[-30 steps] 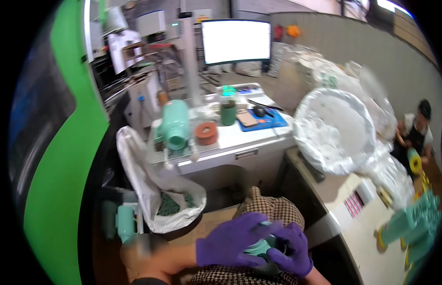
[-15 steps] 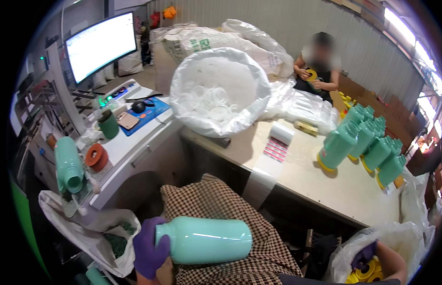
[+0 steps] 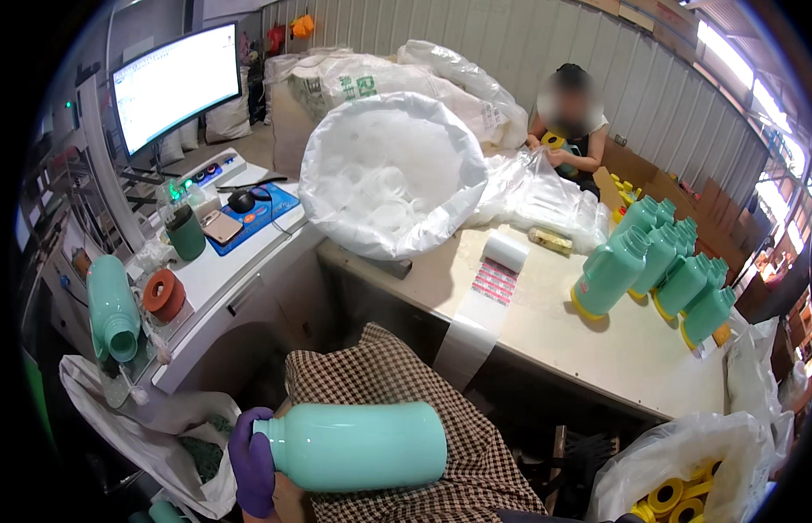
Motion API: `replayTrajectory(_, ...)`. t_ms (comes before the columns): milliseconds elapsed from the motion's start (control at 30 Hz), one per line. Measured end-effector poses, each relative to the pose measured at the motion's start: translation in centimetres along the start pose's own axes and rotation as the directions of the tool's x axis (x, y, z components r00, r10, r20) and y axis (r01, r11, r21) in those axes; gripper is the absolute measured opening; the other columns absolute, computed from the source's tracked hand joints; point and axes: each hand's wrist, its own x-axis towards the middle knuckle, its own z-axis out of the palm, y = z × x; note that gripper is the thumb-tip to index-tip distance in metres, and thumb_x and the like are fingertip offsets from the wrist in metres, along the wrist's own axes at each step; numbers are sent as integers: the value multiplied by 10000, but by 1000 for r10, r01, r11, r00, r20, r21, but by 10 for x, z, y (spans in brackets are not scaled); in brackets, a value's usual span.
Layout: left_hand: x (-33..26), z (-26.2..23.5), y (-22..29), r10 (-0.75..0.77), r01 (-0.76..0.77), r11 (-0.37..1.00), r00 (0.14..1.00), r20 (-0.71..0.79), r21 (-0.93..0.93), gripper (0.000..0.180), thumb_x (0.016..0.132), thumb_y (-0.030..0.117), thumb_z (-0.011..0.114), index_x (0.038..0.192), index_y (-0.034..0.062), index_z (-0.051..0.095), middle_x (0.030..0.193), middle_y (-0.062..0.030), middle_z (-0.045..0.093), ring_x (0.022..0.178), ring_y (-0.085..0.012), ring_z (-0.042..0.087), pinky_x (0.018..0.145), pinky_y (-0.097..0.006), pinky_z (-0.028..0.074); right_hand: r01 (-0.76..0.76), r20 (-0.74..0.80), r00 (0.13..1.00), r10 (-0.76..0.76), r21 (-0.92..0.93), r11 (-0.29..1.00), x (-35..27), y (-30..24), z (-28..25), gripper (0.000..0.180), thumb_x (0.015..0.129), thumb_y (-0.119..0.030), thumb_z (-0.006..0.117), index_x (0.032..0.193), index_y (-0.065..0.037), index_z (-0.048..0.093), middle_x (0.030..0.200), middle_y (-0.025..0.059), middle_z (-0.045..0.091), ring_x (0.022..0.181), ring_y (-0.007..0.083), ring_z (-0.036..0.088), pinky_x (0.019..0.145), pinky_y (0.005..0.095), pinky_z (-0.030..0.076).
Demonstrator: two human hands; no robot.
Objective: The person assembles light green plastic pitchers by inserting a small green ring into the opening and then attaching a yellow base. The person handles the items one at a time, placing the finished units on a nearby table.
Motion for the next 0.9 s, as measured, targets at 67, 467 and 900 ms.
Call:
replayTrajectory(67,-2,5,-11,23,-27,998,998,-62,-60,357,953,231,463,1143,-32,612,1049,-142,645,991,-226,603,926,-359,469,-61,85,995,61,4,998,-16,12,-2,378,931,-300,743,1199,-37,699,1012,95,739,886,149,676,836,307,533)
replayTrajectory(467,-11,23,-54,28,-34,999,977,-210,-28,397,1036,286,415,1244,-10,580,1194,-133,626,1123,-247,593,1012,-368,442,-86,-113,986,120,271,959,-90,15,-122,465,881,-264,810,1247,-13,673,1083,94,748,930,160,698,879,317,550)
replayTrajectory(900,-74,-23,-82,-288,86,799,923,-254,-595,402,1113,323,398,1380,58,541,1355,-96,613,1257,-222,579,1069,-403,483,46,-915,352,-195,-191,980,152,57,-97,764,809,-476,772,1409,-52,560,1172,181,614,1073,381,582,948,504,463)
